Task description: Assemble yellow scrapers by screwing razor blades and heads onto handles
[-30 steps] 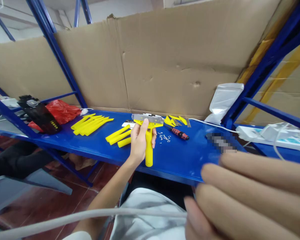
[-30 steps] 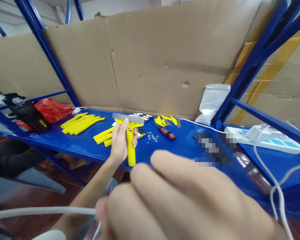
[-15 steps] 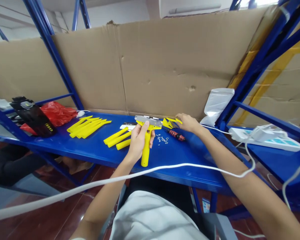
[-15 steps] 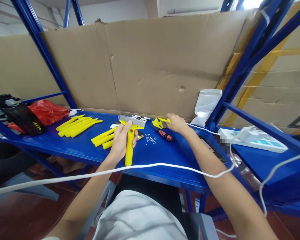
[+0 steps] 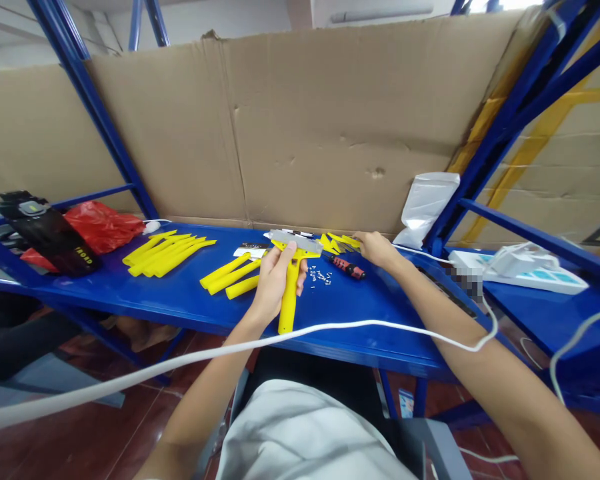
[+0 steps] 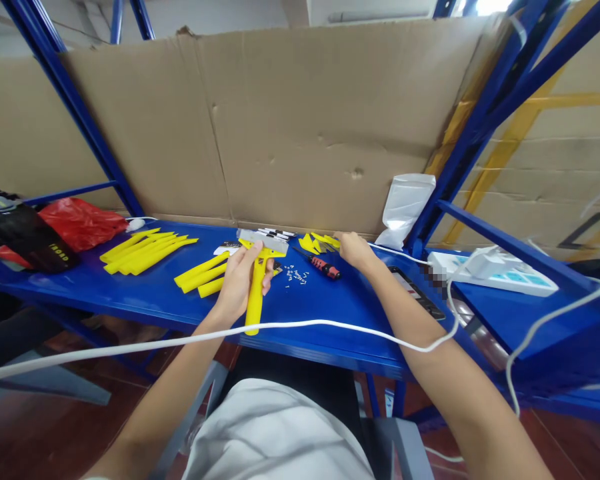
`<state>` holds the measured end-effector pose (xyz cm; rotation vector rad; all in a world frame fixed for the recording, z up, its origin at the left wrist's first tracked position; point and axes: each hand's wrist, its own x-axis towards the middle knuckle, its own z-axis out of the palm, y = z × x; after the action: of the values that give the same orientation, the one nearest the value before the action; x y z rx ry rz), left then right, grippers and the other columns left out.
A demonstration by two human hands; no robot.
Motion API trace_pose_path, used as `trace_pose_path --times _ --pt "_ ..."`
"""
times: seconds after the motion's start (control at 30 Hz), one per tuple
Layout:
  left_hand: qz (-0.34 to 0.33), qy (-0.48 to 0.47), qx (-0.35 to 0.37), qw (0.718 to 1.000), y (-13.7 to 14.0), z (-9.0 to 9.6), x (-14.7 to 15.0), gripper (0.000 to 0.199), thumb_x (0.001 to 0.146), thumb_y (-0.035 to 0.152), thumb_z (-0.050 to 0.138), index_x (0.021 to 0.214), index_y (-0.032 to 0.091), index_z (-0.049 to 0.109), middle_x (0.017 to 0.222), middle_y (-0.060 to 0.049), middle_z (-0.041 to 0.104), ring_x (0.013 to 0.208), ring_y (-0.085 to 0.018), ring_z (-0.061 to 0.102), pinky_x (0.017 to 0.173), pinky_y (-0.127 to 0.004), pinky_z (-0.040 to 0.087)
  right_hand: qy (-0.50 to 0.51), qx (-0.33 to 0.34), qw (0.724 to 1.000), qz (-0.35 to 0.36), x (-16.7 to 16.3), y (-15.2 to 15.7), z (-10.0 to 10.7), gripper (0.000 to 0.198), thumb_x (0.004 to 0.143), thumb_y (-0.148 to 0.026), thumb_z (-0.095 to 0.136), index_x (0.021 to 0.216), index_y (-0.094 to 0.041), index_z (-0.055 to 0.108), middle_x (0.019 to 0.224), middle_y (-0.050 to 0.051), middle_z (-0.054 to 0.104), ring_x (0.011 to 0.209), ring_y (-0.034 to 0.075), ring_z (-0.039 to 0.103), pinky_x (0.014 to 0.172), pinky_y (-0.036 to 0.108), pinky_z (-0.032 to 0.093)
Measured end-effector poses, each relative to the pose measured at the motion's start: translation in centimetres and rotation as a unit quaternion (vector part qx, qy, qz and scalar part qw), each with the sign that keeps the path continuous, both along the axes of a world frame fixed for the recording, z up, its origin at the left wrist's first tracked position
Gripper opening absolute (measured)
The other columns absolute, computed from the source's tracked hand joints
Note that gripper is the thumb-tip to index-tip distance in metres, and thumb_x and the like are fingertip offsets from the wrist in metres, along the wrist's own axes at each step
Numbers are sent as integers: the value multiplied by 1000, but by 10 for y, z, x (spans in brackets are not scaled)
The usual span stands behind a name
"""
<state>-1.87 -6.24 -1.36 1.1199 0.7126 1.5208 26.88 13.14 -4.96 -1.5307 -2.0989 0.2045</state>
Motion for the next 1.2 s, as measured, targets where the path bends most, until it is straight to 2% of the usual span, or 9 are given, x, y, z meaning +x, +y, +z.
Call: trace_pose_path --times 0.13,0.2,0.27,0.37,0.47,0.63,0.83,1.03,1.2 --pt "4 -5 -4 1000 0 0 0 47 91 60 84 97 22 57 79 2 68 49 -8 56 39 -19 44 168 42 985 14 -5 1 7 33 93 -15 64 123 -17 77 115 16 84 116 31 79 113 51 60" --pt "2 -3 -4 1000 -1 1 0 46 92 60 84 98 22 58 79 2 68 49 -8 55 39 -19 44 263 54 963 26 -9 0 12 30 94 -22 65 122 -18 74 115 14 83 108 28 80 101 46 66" --pt "3 0 -3 1000 -2 2 0 46 92 60 83 98 22 58 79 2 68 49 -8 55 39 -19 44 350 58 934 43 -14 -2 18 27 95 -29 66 119 -19 72 117 13 82 102 25 81 96 44 68" --pt "5 6 -5 1000 -3 2 1 48 92 61 83 96 21 57 79 2 68 49 -8 56 40 -19 45 452 50 887 76 -21 -7 27 25 91 -33 71 114 -23 73 114 8 83 101 22 81 104 44 65" --pt "4 6 -6 1000 -4 3 1 49 91 62 84 99 21 58 80 2 68 49 -8 56 41 -19 45 520 19 848 105 -28 -14 34 21 84 -30 78 104 -24 77 105 5 83 103 22 80 110 42 62" --pt "4 9 -6 1000 -5 4 2 47 93 61 83 102 21 60 79 2 67 50 -9 56 42 -19 46 579 -49 803 135 -38 -28 41 26 71 -25 92 95 -23 82 99 6 82 103 22 79 105 39 65" --pt "8 12 8 1000 -3 1 1 47 92 61 83 97 21 57 80 3 68 49 -8 55 42 -19 46 618 -101 765 151 -48 -41 49 23 73 -24 95 91 -19 81 109 9 84 107 22 79 99 34 69" --pt "15 32 19 999 -2 -1 0 47 94 62 81 104 20 62 79 2 70 49 -9 58 42 -19 47 623 -145 750 170 -60 -50 51 24 78 -25 98 88 -20 76 99 5 84 96 16 81 92 24 70" --pt "25 57 41 997 -1 -1 1 46 96 62 79 99 19 63 75 2 70 46 -9 57 40 -20 46 614 -183 747 175 -64 -57 51 22 91 -25 89 89 -20 67 98 9 85 78 14 80 80 25 72"
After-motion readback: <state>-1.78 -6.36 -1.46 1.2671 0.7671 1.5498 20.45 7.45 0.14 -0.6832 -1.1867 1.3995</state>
